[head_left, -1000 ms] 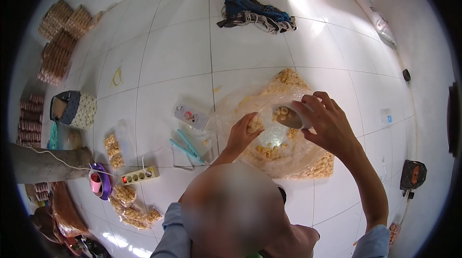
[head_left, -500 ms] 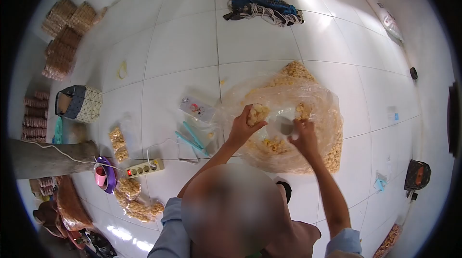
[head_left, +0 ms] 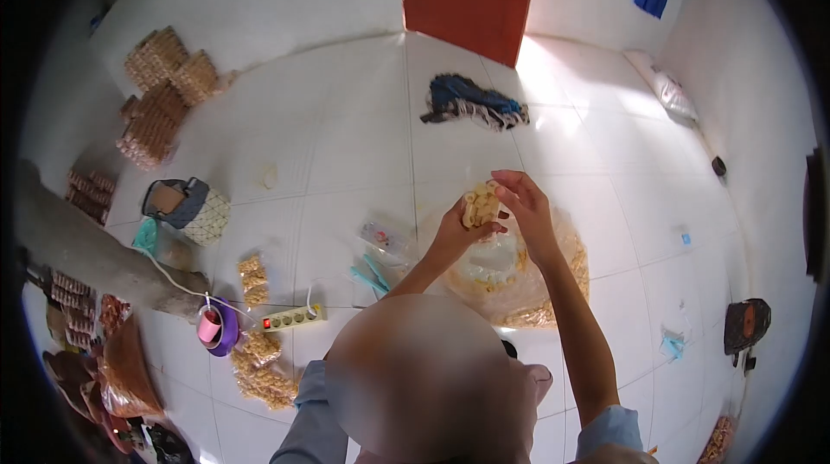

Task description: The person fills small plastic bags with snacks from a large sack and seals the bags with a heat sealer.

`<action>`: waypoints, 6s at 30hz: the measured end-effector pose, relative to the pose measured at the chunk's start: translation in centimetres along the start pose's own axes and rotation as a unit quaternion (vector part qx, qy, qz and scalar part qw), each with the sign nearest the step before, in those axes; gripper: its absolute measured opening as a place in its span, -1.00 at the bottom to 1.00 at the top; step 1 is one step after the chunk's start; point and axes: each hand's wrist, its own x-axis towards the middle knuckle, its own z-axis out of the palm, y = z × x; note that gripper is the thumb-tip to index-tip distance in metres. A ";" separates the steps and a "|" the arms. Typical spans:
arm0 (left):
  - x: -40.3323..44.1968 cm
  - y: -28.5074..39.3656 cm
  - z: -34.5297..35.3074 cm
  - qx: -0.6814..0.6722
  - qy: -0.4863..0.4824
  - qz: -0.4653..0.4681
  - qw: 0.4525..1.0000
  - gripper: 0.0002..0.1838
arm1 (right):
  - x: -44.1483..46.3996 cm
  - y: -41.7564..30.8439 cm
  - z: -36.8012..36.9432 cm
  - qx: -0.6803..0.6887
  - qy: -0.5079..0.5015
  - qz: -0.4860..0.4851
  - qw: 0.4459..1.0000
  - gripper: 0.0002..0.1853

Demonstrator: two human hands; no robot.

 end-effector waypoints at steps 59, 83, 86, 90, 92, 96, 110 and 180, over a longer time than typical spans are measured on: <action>-22.2 15.0 -14.9 -0.042 0.494 0.211 0.843 -0.85 | -7.2 0.7 34.2 0.180 -0.044 -0.052 0.981 -0.87; -21.7 13.4 -16.1 0.063 0.424 0.083 0.900 -0.64 | -4.2 1.1 31.9 0.177 -0.048 0.000 0.983 -0.82; -21.8 12.2 -16.4 0.047 0.392 0.093 0.914 -0.62 | -3.7 1.8 31.1 0.128 -0.045 0.006 0.991 -0.82; -21.8 11.7 -15.8 0.092 0.368 0.041 0.924 -0.65 | -3.4 1.9 30.4 0.143 -0.037 0.013 0.989 -0.81; -21.9 11.5 -15.8 0.082 0.369 0.021 0.926 -0.65 | -3.3 2.1 30.0 0.128 -0.048 0.033 0.990 -0.79; -23.2 11.5 -17.3 0.081 0.401 -0.027 0.912 -0.65 | -1.4 3.4 29.4 0.166 -0.025 0.090 0.982 -0.78; -26.8 -5.4 -26.0 -0.001 0.398 -0.152 0.905 -0.59 | -5.7 35.1 21.2 -0.523 -0.209 0.067 0.824 -0.29; -26.6 -12.0 -24.3 0.022 0.281 -0.220 0.934 -0.56 | -2.5 23.1 19.0 -0.264 -0.361 0.232 0.864 -0.63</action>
